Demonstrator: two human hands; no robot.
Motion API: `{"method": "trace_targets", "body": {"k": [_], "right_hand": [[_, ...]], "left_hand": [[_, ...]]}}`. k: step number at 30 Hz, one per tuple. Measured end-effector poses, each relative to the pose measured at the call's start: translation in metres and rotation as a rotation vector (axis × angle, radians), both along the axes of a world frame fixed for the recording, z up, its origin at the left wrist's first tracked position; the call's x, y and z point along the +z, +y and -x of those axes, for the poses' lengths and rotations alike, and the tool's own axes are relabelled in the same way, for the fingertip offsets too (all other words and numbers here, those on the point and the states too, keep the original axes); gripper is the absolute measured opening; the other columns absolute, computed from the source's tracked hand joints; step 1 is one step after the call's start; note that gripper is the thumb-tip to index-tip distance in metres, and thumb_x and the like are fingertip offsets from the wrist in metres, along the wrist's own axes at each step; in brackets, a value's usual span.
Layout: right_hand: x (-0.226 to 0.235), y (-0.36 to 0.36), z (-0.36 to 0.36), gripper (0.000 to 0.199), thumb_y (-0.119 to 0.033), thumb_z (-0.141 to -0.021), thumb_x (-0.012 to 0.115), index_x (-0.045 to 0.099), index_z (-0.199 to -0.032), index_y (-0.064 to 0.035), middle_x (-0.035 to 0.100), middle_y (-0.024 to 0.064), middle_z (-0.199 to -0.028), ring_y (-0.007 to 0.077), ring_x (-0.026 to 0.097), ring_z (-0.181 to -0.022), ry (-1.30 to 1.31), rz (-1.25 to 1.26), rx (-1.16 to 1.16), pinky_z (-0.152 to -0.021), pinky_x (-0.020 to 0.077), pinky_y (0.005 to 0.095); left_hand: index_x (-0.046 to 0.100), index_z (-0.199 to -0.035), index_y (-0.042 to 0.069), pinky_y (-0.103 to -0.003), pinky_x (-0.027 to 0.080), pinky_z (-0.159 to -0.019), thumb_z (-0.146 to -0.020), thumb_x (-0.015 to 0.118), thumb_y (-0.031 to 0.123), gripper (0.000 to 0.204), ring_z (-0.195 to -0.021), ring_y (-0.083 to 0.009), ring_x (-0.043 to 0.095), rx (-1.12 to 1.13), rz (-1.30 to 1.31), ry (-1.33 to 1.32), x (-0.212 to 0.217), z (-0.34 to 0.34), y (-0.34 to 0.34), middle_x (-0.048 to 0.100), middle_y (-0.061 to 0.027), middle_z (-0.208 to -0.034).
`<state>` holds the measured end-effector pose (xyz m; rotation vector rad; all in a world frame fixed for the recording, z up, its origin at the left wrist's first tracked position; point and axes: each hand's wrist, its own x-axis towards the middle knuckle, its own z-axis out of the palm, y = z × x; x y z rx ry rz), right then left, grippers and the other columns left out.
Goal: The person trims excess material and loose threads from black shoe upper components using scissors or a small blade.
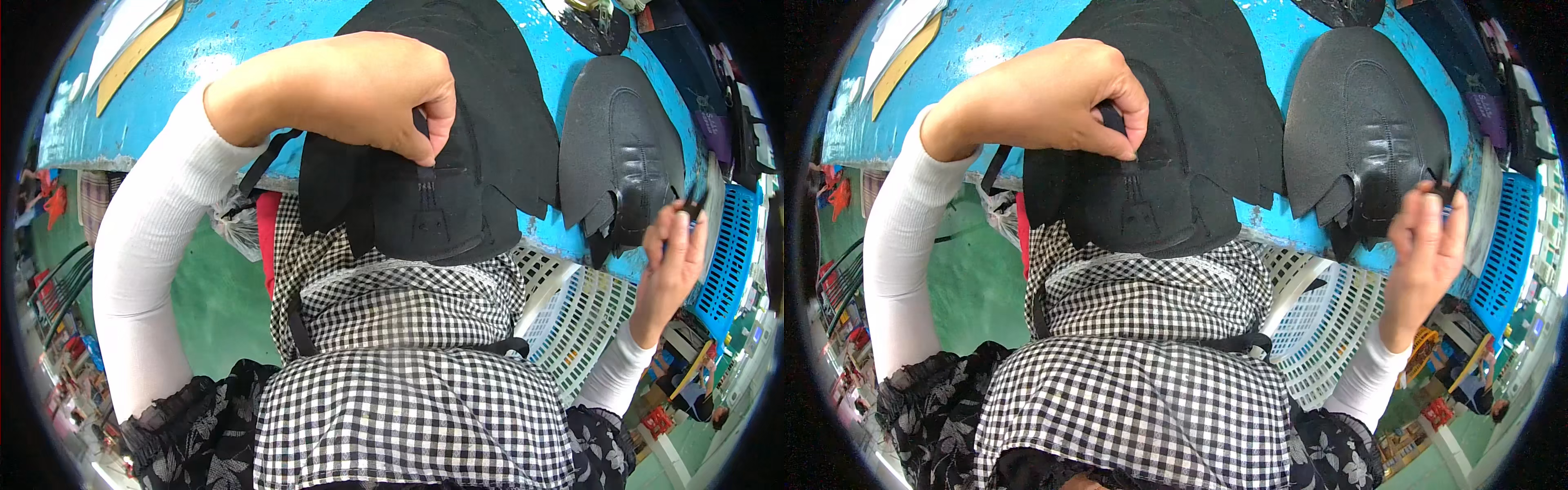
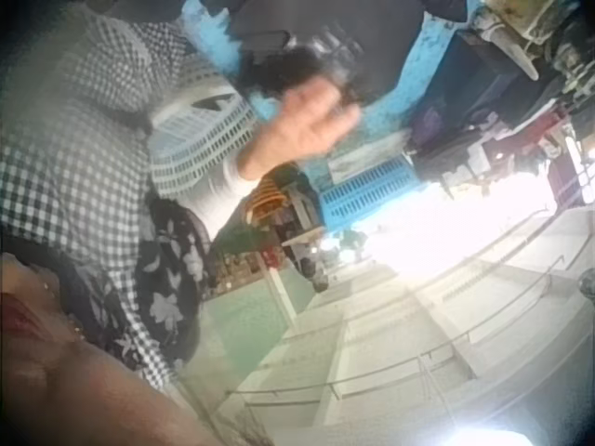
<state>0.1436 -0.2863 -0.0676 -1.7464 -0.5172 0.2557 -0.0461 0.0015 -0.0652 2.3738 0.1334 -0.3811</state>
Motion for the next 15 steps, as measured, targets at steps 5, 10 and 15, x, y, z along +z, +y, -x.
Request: {"method": "trace_targets", "body": {"k": [5, 10, 15], "right_hand": [[-0.003, 0.048, 0.039, 0.019, -0.004, -0.086, 0.064, 0.057, -0.104, -0.0039, 0.062, 0.0051, -0.079, 0.0128, 0.063, -0.069, -0.468, 0.279, 0.72, -0.059, 0.0483, 0.025], [-0.02, 0.098, 0.049, 0.019, -0.008, -0.072, 0.07, 0.059, -0.087, -0.0098, 0.059, 0.0036, -0.074, 0.0215, 0.061, -0.064, -0.751, 0.267, 1.0, -0.055, 0.0476, 0.0327], [-0.016, 0.106, 0.041, 0.018, -0.009, -0.073, 0.069, 0.055, -0.085, -0.0107, 0.054, 0.0036, -0.067, 0.0217, 0.059, -0.063, -0.852, 0.333, 1.15, -0.053, 0.046, 0.0339]], "left_hand": [[0.068, -0.077, 0.004, -0.033, 0.046, -0.058, -0.074, 0.072, 0.015, 0.011, -0.061, -0.0225, 0.062, -0.09, -0.008, -0.121, -0.008, -0.003, 0.003, 0.064, -0.0089, -0.066], [0.065, -0.076, 0.005, -0.035, 0.046, -0.064, -0.072, 0.075, 0.019, 0.017, -0.065, -0.0268, 0.061, -0.113, -0.068, -0.187, -0.01, 0.0, 0.002, 0.061, -0.009, -0.065], [0.064, -0.08, 0.006, -0.037, 0.044, -0.071, -0.074, 0.074, 0.02, 0.019, -0.074, -0.0279, 0.058, -0.052, -0.206, -0.211, -0.01, 0.003, 0.015, 0.06, -0.0084, -0.07]]}}
